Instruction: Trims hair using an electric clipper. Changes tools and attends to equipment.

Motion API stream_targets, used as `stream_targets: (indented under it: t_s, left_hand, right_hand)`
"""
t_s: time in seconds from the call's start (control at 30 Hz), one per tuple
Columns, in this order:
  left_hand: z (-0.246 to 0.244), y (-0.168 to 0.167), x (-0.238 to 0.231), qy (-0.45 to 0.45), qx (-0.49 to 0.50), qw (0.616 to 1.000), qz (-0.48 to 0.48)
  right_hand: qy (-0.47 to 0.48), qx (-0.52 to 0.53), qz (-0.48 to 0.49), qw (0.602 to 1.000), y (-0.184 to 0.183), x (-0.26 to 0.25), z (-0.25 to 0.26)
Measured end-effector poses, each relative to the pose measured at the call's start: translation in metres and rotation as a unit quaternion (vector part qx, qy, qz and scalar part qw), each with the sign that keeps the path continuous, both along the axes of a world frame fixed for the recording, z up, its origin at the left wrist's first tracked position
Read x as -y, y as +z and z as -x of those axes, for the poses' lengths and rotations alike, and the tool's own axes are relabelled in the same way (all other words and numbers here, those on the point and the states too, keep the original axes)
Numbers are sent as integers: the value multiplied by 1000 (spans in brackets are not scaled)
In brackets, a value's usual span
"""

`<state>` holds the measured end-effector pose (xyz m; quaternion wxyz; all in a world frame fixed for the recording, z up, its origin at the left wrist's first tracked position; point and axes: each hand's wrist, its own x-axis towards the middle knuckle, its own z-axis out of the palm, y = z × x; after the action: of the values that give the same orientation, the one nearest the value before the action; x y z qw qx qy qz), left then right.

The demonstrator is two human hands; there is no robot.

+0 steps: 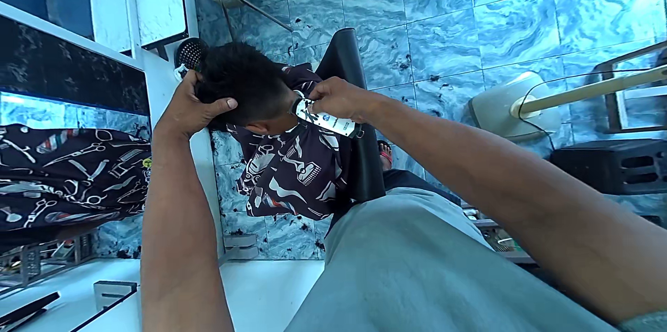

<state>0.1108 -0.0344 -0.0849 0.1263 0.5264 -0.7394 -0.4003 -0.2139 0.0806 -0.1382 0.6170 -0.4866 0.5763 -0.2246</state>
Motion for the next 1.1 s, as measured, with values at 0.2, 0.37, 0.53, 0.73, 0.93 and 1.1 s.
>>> stream_targets:
  t_s: [0.2, 0.37, 0.53, 0.73, 0.93, 1.1]
  left_hand:
    - [-1, 1, 1, 0, 8, 1000, -5]
    - [-2, 1, 0, -3, 4, 1000, -8]
    - [0, 3, 0, 3, 20, 1000, -7]
    - [0, 2, 1, 2, 25, 1000, -10]
    - [0, 2, 0, 2, 11, 1000, -15]
    - [-1, 2, 0, 3, 6, 1000, -21]
  right_hand:
    - [28, -31, 28, 999, -1, 4, -1]
    - [43, -33, 45, 997, 1, 7, -4]
    - [12, 16, 38, 999, 2, 9, -2]
    - [6, 8, 35, 999, 1, 8, -1]
    - [20, -2, 54, 998, -3, 9, -2]
    - [32, -17, 50, 998, -1, 11, -2]
